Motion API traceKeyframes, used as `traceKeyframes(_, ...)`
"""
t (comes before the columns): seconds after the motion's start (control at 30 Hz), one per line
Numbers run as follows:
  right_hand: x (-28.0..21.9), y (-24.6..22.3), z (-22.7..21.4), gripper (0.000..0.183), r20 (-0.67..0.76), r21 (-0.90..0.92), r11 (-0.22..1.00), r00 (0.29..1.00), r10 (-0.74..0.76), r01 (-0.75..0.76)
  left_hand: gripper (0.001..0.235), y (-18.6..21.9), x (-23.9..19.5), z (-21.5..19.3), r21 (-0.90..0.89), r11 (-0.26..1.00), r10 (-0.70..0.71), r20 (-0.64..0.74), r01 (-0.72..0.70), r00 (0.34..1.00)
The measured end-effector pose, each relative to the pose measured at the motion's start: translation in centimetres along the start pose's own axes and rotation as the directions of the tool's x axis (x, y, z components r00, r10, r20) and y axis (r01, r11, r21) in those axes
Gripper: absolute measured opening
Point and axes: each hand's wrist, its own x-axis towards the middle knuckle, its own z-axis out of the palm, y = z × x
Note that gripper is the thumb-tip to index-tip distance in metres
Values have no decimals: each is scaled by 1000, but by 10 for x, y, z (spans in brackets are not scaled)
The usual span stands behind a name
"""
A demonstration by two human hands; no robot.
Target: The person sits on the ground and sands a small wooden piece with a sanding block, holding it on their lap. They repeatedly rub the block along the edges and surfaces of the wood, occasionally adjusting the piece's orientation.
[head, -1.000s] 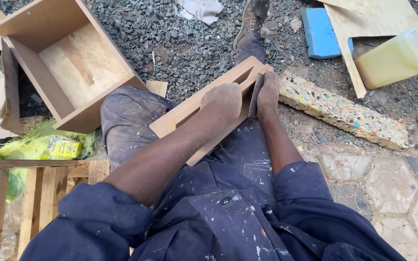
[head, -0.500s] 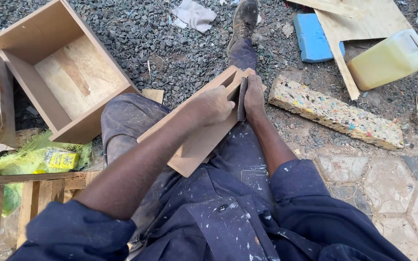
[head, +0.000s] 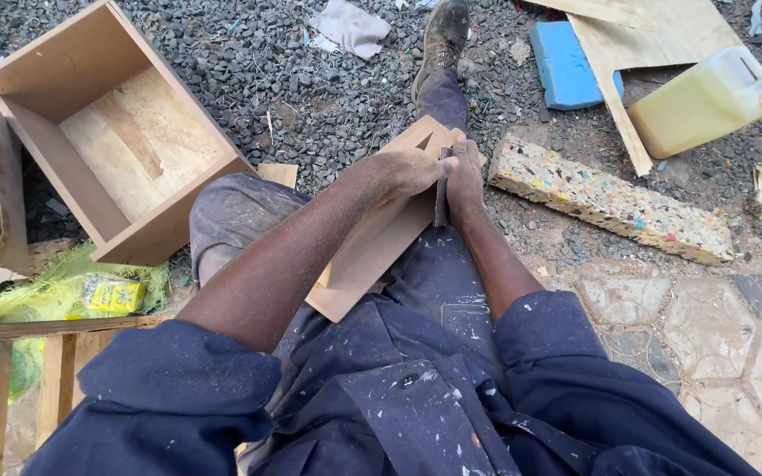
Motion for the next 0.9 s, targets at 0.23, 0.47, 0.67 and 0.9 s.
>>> traceKeyframes(0.23,-5,9,1,49,-7,84,996,999,40,-39,95,-8,0,7,154,985,71,57,-79,996)
traceKeyframes(0.47,-11,-12,-8,49,83,-24,998,995,55,-54,99,0,-20,0,-47,999,9,108,-4,994)
traceKeyframes(0.67,-13,-13,-13,47,136,-31,998,989,63,-59,88,-28,-46,-18,-553,825,-124,20,114,992)
traceKeyframes(0.9,-13,9,-18,35,169,477,867,983,72,-145,95,-37,-37,0,-526,848,49,-42,-63,998)
